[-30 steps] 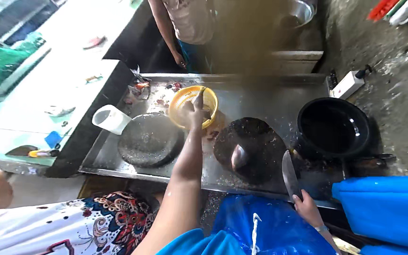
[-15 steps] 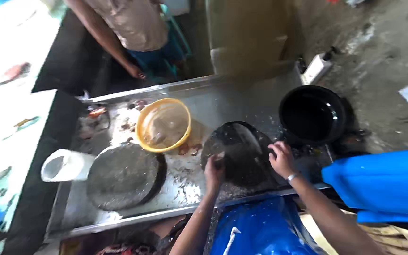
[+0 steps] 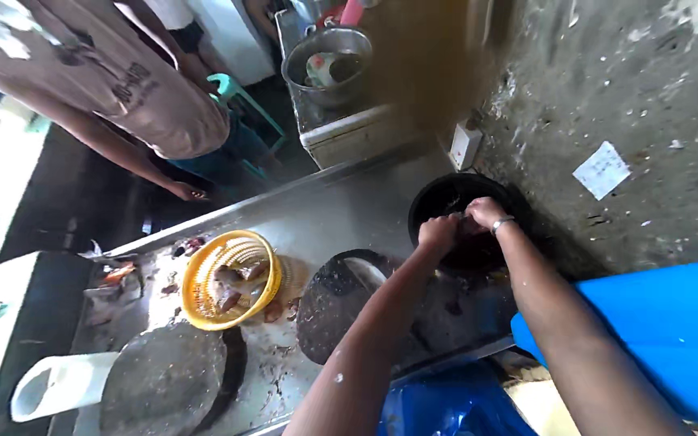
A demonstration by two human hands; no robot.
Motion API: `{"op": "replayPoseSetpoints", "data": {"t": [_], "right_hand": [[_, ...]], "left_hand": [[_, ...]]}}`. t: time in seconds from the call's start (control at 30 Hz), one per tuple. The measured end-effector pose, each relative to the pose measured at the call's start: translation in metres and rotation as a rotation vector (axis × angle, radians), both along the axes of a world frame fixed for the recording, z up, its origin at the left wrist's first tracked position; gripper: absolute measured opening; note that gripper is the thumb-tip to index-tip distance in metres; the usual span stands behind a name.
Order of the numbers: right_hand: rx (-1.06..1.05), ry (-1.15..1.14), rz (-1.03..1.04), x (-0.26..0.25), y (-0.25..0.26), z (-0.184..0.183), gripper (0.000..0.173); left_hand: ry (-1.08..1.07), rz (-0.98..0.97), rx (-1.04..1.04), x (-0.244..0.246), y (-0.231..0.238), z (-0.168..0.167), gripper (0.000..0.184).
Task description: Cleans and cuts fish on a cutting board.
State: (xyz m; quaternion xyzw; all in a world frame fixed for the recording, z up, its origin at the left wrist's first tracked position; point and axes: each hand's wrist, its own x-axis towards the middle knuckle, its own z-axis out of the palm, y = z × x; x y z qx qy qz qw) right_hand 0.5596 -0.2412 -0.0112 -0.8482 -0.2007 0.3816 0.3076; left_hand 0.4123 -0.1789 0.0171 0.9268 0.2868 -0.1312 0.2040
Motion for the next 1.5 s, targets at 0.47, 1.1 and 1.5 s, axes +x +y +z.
{"op": "replayPoseSetpoints", "data": {"t": [0.47, 1.1, 1.5], "right_hand": [[0.349, -0.48, 0.366, -0.039, -0.034, 0.019, 0.045], [-0.079, 0.519, 1.183, -0.478, 0.079, -0.032, 0.035], [-0.327, 0.559, 1.306, -0.551, 0.08, -0.068, 0.031]], "left_hand": [[-0.444, 0.197, -0.558, -0.005, 0.041, 0.006, 0.051], [-1.083, 1.237, -0.709, -0.529, 0.0, -0.093, 0.054], [-1.234, 1.23, -0.916, -0.6, -0.031, -0.143, 0.044]]}}
